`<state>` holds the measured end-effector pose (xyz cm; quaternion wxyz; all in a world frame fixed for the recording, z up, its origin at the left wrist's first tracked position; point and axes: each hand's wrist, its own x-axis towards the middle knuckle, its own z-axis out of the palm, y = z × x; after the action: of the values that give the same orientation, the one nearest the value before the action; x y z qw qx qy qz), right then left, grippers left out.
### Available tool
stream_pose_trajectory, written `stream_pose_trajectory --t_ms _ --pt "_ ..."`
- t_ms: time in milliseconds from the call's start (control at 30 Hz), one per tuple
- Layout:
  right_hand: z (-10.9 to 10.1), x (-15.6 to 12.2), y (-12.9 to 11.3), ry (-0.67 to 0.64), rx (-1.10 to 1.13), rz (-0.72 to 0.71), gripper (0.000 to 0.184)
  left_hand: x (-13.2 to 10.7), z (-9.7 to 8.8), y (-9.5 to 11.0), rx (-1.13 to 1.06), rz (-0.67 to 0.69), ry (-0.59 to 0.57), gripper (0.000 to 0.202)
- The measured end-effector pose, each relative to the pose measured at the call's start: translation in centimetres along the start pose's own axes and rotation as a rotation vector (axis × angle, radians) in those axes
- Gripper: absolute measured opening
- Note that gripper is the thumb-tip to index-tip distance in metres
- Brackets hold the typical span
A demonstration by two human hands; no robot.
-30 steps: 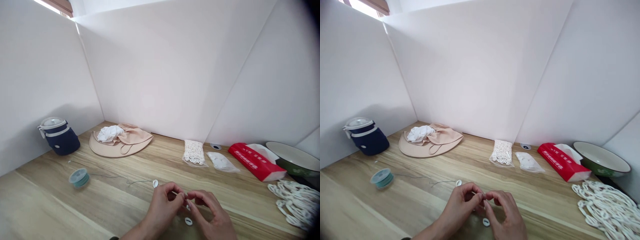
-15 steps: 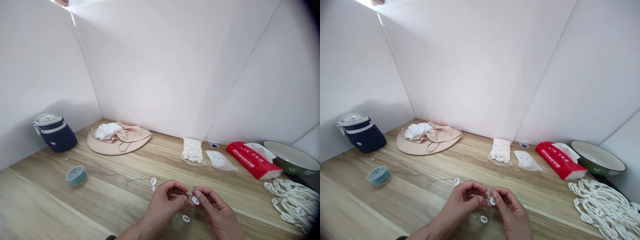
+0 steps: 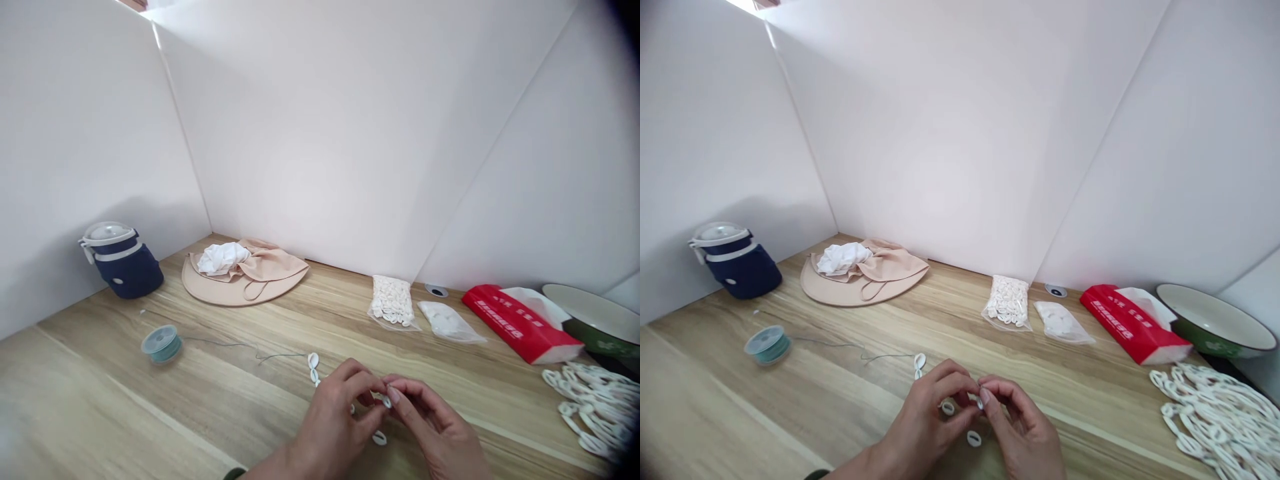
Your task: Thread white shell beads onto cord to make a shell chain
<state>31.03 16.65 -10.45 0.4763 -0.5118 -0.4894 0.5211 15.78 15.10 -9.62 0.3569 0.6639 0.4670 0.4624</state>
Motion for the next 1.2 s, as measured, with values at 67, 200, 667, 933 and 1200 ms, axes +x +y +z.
stream_pose_trajectory --t_ms 67,200,667,933,1200 --pt "0.0 0.0 -0.1 -0.024 0.008 0.007 0.025 0.0 0.0 0.0 -0.029 -0.022 0.01 0.018" --pt "0.5 -0.2 -0.3 -0.012 0.013 -0.001 0.025 0.1 -0.2 0.2 -0.035 -0.055 0.005 0.015" --pt "0.5 -0.9 -2.1 0.112 -0.016 -0.099 0.023 0.7 0.9 -0.9 -0.856 -0.473 -0.04 0.035" --pt "0.5 -0.8 -1.9 0.057 -0.026 -0.048 0.026 0.6 0.3 -0.1 -0.855 -0.493 -0.111 0.033" --pt "-0.2 -0.6 -1.9 0.082 0.009 -0.08 0.025 0.6 0.2 0.3 -0.914 -0.556 -0.071 0.031"
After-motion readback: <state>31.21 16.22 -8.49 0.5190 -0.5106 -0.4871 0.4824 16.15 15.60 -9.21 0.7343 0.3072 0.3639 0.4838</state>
